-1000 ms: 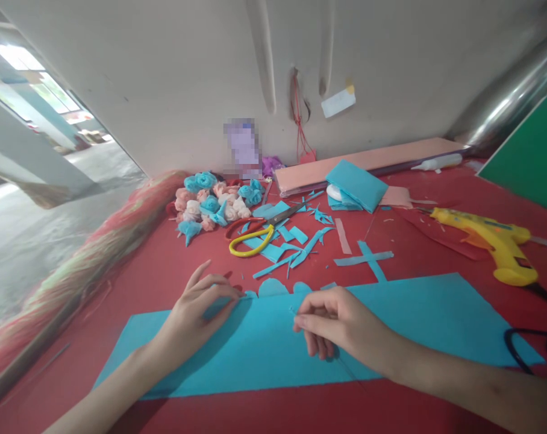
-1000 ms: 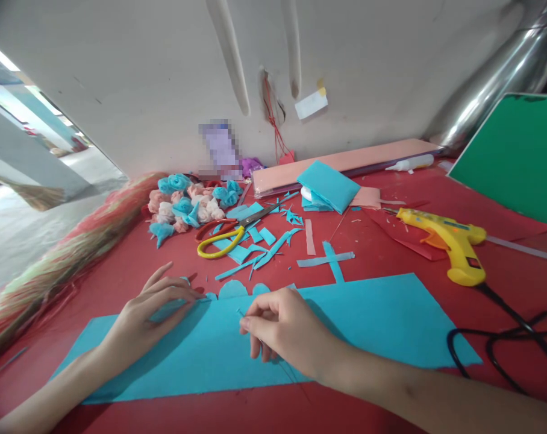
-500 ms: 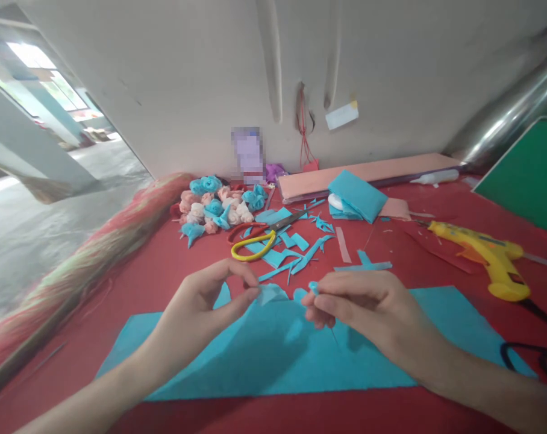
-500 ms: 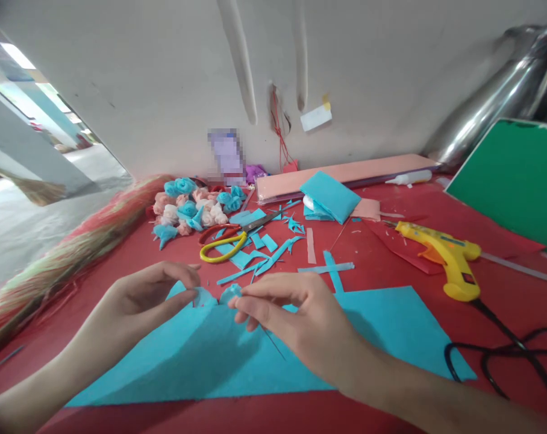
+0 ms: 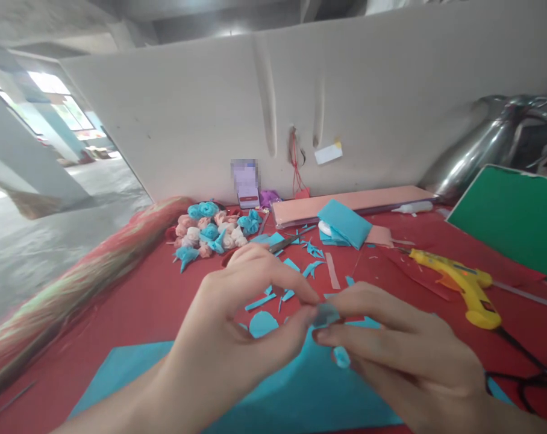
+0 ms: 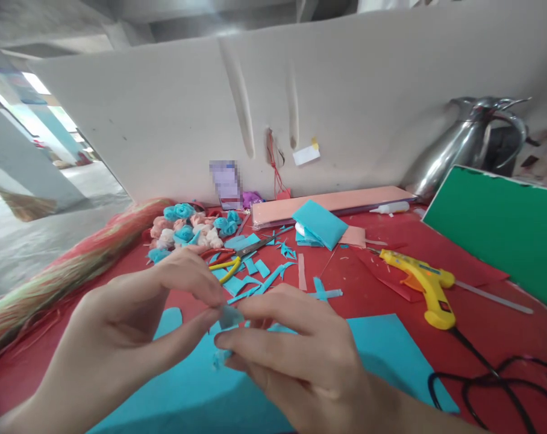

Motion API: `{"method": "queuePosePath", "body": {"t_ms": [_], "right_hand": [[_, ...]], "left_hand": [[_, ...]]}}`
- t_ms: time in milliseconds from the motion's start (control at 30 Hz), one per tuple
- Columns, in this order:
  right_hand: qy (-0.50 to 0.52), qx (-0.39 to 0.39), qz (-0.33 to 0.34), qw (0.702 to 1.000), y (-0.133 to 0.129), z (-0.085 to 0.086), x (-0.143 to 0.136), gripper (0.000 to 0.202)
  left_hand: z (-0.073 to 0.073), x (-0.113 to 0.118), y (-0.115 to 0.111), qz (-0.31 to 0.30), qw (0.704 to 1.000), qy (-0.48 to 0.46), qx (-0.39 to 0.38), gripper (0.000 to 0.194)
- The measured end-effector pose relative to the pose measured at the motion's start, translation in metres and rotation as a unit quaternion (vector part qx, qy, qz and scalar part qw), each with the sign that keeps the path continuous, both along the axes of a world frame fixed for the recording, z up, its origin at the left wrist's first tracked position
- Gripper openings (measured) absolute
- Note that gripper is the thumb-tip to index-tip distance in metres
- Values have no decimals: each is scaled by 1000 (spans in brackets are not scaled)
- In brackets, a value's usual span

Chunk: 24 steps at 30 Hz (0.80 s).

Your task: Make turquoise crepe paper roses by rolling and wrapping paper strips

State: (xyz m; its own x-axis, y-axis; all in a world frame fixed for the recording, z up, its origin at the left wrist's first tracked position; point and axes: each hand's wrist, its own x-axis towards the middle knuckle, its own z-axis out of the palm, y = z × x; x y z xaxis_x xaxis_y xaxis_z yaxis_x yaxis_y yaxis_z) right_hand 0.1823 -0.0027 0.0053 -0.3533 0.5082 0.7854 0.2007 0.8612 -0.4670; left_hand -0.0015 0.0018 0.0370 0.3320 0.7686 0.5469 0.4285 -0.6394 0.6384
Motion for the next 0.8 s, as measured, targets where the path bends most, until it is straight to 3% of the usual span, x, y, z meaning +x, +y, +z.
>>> {"method": "queuePosePath", "body": {"t_ms": [400, 567, 800], "right_hand": [[56, -57, -6, 997, -4, -5, -1, 18], [78, -42, -33, 995, -1, -10, -3, 13], [62, -21, -19, 998, 1, -12, -3, 13]], "left_hand": [[-7, 8, 2, -81, 983, -119, -114, 21], [-10, 10, 2, -74, 983, -145, -88, 24], [-8, 11, -1, -48, 994, -97, 11, 17]]}}
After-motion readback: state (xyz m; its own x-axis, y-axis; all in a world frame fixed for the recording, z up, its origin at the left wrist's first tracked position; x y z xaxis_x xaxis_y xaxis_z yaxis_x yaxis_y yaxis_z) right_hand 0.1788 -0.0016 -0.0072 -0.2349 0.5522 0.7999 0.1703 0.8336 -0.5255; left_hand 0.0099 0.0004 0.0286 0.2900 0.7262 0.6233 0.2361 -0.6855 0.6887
